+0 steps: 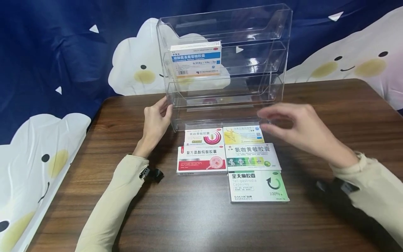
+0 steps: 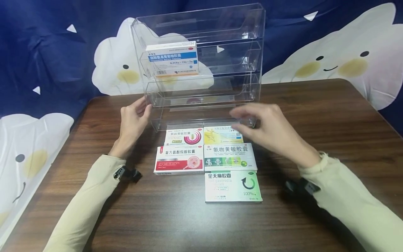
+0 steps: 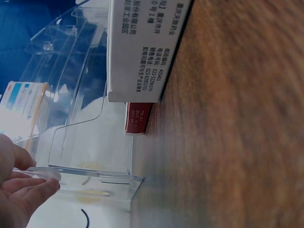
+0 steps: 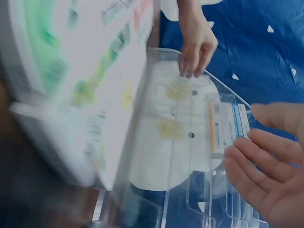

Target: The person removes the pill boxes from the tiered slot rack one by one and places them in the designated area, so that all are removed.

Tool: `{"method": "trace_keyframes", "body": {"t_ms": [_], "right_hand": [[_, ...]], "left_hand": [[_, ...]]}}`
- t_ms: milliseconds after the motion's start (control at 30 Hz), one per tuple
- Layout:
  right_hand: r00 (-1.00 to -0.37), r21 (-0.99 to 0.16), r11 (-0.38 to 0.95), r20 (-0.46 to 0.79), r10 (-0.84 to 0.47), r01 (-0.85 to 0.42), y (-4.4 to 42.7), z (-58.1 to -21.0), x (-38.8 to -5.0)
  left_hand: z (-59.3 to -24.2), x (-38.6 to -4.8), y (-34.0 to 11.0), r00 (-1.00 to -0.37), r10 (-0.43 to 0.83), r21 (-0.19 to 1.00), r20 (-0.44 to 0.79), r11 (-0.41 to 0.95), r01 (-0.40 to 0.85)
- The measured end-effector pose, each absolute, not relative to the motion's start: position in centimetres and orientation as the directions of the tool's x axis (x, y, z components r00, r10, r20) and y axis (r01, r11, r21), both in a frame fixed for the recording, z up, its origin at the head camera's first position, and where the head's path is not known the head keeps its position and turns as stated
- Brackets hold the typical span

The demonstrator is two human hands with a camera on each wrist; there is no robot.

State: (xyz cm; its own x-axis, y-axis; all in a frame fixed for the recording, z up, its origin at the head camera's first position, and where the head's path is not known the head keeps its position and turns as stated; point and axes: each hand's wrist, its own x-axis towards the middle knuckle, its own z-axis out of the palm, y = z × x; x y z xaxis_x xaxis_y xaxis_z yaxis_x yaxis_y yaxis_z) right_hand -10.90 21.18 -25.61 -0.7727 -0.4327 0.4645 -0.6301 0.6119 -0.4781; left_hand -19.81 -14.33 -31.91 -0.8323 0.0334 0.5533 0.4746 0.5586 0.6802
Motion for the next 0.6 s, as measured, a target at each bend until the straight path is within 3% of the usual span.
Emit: {"method": "trace_keyframes", "body": {"t_ms": [233, 600], "right_hand": [[-0.881, -0.675, 0.572, 0.410, -0.236, -0.467, 18.9, -23.2, -15.1], [-0.874, -0.693, 0.557, 0.464, -0.143, -0.459, 16.1, -22.4, -19.5]], "left_hand": [[-31.9, -19.8, -14.3, -0.835, 0.032, 0.685, 0.549, 0.556, 0.471], [-32.1, -20.0, -14.4, -0.820, 0.036, 0.675, 0.571, 0.547, 0.494]]}}
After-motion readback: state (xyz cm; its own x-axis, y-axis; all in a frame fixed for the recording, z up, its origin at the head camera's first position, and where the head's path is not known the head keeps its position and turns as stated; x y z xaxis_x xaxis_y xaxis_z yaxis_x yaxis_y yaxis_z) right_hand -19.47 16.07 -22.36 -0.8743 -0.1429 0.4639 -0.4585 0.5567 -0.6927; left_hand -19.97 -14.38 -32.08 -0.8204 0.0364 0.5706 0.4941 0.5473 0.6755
